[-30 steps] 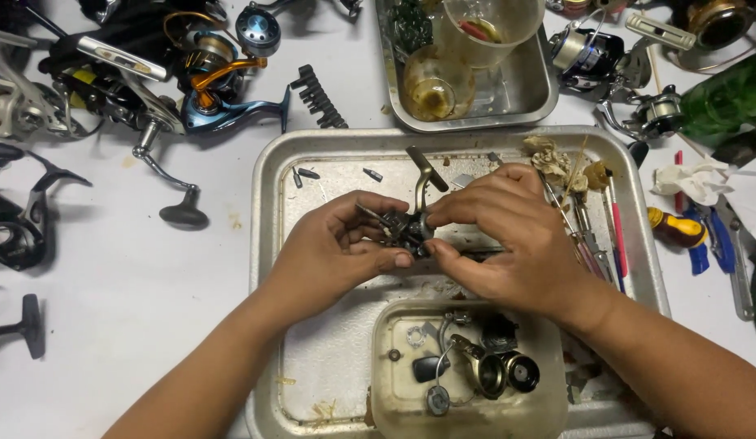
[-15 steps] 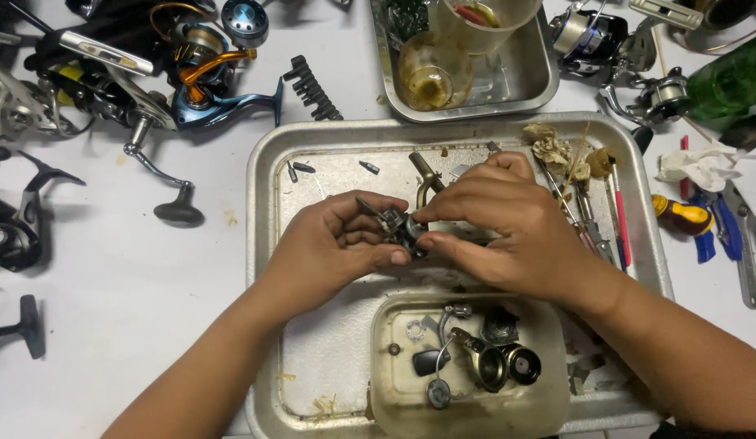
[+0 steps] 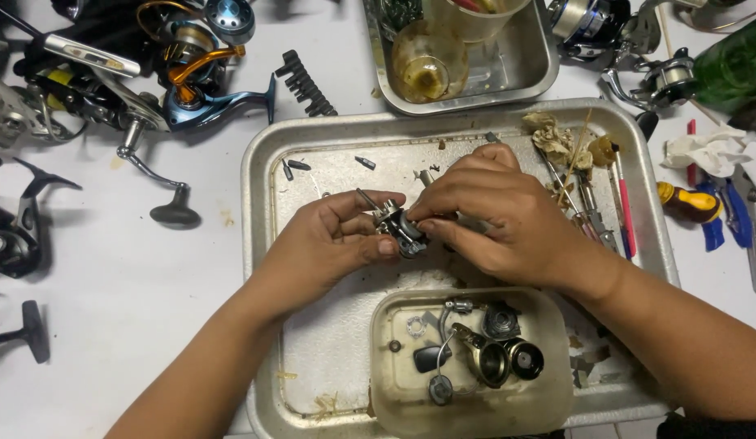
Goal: Assembling and repairing the internal mechanical components of a fishing reel on a metal tray.
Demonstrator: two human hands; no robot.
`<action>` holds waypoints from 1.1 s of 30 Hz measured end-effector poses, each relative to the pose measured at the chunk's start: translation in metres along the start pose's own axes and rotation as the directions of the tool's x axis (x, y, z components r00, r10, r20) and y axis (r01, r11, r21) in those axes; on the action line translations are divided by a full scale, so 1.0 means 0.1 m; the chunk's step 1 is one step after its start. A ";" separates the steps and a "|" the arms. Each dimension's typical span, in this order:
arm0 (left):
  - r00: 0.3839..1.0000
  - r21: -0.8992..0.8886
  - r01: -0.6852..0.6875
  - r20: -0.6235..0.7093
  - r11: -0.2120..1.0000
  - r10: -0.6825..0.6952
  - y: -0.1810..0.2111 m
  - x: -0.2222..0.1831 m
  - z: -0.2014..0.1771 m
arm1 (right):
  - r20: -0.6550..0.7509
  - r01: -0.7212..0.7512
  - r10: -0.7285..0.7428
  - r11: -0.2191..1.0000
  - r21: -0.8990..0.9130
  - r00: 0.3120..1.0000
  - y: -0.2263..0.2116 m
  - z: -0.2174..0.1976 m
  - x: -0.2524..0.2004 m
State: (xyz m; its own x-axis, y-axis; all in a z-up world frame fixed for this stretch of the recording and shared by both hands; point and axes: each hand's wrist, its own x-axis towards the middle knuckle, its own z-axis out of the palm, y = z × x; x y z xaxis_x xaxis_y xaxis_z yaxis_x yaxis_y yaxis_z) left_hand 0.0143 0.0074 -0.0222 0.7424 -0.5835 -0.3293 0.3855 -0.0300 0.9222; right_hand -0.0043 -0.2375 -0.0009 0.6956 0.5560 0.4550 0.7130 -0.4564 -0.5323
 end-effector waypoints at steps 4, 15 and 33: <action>1.000 -0.062 0.016 -0.016 0.998 -0.017 0.01 -0.02 0.02 | -0.009 0.009 -0.008 1.000 0.021 1.000 -0.06 -0.03 0.05; 0.999 -0.014 -0.032 -0.031 0.999 0.031 0.06 -0.05 0.05 | -0.045 -0.048 0.051 0.997 0.064 0.998 -0.04 0.04 0.01; 0.990 -0.072 0.080 -0.110 0.994 -0.088 0.02 -0.04 0.04 | -0.089 -0.104 0.121 0.978 0.179 0.989 -0.09 0.06 0.04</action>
State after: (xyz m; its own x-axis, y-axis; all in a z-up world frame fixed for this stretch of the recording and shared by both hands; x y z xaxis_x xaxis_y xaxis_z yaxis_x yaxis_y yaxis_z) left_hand 0.0098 0.0070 -0.0185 0.7614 -0.4856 -0.4294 0.4822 -0.0185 0.8759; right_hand -0.0087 -0.2268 0.0017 0.7817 0.4330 0.4488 0.6097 -0.3794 -0.6959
